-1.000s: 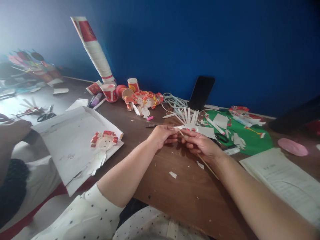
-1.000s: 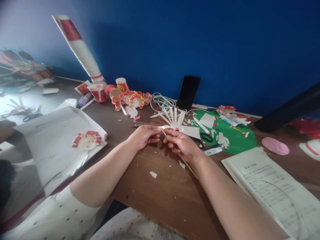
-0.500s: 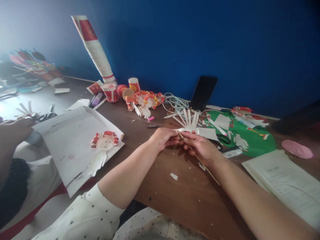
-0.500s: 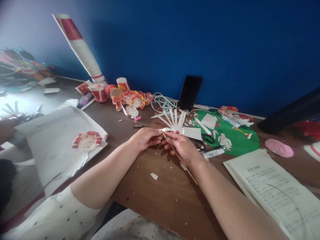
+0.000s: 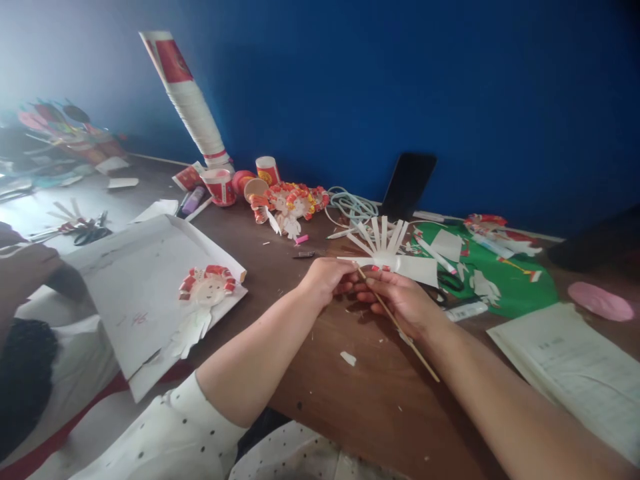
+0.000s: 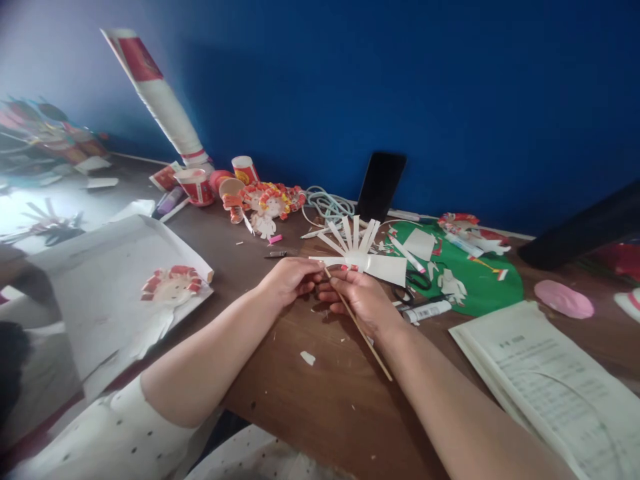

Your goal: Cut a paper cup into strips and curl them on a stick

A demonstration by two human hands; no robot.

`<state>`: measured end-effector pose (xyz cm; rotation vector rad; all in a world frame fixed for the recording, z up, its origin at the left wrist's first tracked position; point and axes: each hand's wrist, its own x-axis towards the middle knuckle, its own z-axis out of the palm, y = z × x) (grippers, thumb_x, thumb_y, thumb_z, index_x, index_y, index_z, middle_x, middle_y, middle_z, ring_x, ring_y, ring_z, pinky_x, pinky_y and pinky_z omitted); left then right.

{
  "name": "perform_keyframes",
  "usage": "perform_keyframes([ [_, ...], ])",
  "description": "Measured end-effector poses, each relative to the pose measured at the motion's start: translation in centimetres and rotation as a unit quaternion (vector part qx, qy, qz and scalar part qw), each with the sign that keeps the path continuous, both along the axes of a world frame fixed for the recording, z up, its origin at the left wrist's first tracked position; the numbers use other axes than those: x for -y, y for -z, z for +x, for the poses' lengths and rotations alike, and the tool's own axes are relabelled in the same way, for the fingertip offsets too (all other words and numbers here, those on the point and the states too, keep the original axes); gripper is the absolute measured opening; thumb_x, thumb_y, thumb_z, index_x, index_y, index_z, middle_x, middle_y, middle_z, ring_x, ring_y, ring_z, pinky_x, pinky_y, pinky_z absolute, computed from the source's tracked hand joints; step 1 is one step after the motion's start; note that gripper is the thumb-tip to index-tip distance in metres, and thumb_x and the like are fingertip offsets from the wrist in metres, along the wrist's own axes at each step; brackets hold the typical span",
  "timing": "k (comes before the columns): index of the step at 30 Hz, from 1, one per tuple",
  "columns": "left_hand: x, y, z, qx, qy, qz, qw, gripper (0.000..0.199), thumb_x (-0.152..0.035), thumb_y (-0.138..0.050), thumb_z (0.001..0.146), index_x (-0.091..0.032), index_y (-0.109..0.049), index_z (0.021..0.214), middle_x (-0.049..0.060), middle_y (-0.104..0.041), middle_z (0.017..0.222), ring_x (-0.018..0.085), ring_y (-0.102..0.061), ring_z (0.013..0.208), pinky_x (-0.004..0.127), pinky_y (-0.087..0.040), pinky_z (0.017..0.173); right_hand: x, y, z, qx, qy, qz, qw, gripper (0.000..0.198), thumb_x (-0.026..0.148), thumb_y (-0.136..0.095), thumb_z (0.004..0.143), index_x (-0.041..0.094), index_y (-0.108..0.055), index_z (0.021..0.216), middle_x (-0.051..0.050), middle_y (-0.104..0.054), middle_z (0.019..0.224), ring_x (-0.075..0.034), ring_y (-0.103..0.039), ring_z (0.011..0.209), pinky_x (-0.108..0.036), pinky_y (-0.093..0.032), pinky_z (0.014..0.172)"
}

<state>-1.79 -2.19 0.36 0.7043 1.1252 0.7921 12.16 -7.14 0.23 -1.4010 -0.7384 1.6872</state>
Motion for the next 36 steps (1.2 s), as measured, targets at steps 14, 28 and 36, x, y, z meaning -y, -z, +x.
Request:
perform_keyframes([
  [14,-0.48,-0.02,-0.24,-0.005,0.012,-0.038,0.999,0.013,-0.007,-0.063,0.07,-0.007,-0.061,0.058,0.0,-0.051,0.046,0.003,-0.044,0.037,0.013,-0.026,0.035,-0.04,0.71,0.03,-0.086,-0.011,0.014,0.996,0.024,0.013,-0.063,0.079,0.021,-0.064,0.101,-0.001,-0.065,0.076,-0.004,-0.054,0.053,-0.01,-0.037,0.04],
  [28,-0.65,0.71,-0.16,-0.004,0.017,-0.023,1.0,0.014,-0.01,-0.067,0.067,-0.01,-0.06,0.055,-0.002,-0.05,0.044,0.003,-0.045,0.036,0.012,-0.026,0.033,-0.17,0.67,-0.02,-0.09,-0.015,0.016,0.996,0.03,0.012,-0.064,0.074,0.021,-0.064,0.102,-0.002,-0.063,0.076,-0.004,-0.047,0.05,-0.011,-0.024,0.036],
  [36,-0.41,0.16,-0.08,0.074,-0.016,-0.047,0.996,0.011,-0.001,-0.059,0.076,-0.005,-0.066,0.068,0.007,-0.064,0.059,0.008,-0.06,0.05,0.015,-0.05,0.048,-0.27,0.45,0.39,-0.054,-0.013,0.025,0.998,0.035,0.011,-0.063,0.071,0.022,-0.065,0.104,-0.002,-0.063,0.075,-0.005,-0.045,0.05,-0.012,-0.019,0.037],
])
